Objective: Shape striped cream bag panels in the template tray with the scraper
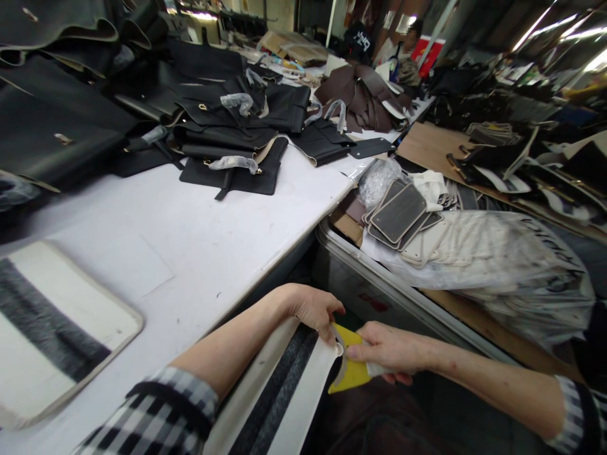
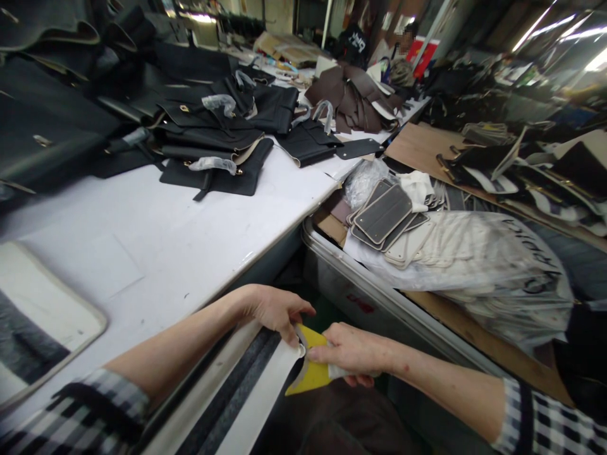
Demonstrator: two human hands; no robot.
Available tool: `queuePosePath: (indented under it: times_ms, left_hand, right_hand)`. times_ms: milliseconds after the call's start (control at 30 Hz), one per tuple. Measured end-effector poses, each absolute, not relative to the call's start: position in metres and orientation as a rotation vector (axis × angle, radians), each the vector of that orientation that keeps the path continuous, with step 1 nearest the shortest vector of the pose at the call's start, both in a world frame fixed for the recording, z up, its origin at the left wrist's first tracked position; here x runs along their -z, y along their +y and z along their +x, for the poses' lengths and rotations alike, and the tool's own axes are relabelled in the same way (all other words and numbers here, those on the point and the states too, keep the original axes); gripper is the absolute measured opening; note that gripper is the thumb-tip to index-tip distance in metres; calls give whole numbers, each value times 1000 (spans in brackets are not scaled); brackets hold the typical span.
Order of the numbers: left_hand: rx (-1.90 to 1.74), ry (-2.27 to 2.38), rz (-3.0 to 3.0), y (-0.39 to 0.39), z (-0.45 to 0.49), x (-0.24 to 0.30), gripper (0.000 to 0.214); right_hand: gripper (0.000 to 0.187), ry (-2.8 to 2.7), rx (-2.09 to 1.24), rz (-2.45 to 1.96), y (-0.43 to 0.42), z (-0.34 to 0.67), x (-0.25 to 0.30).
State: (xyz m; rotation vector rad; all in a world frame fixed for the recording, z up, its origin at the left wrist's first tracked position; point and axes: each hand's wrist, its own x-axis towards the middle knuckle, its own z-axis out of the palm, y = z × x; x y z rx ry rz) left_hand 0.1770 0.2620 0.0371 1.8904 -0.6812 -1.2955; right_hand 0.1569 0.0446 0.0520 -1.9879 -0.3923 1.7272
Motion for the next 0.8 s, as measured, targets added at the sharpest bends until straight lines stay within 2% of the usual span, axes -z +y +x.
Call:
queuePosePath:
  times_ms: [367, 633, 800]
  left_hand:
    - [1301, -733, 1880, 264, 176, -42, 73]
    - [1313, -686, 1780, 262, 173, -36, 34]
    - [1287, -659, 1781, 263, 172, -38, 30]
  right_hand:
    - [36, -413, -1656, -2137, 52, 153, -61]
    - [44, -511, -1673, -2153, 49, 160, -54]
    - [40, -317, -1689, -2063, 50, 151, -56]
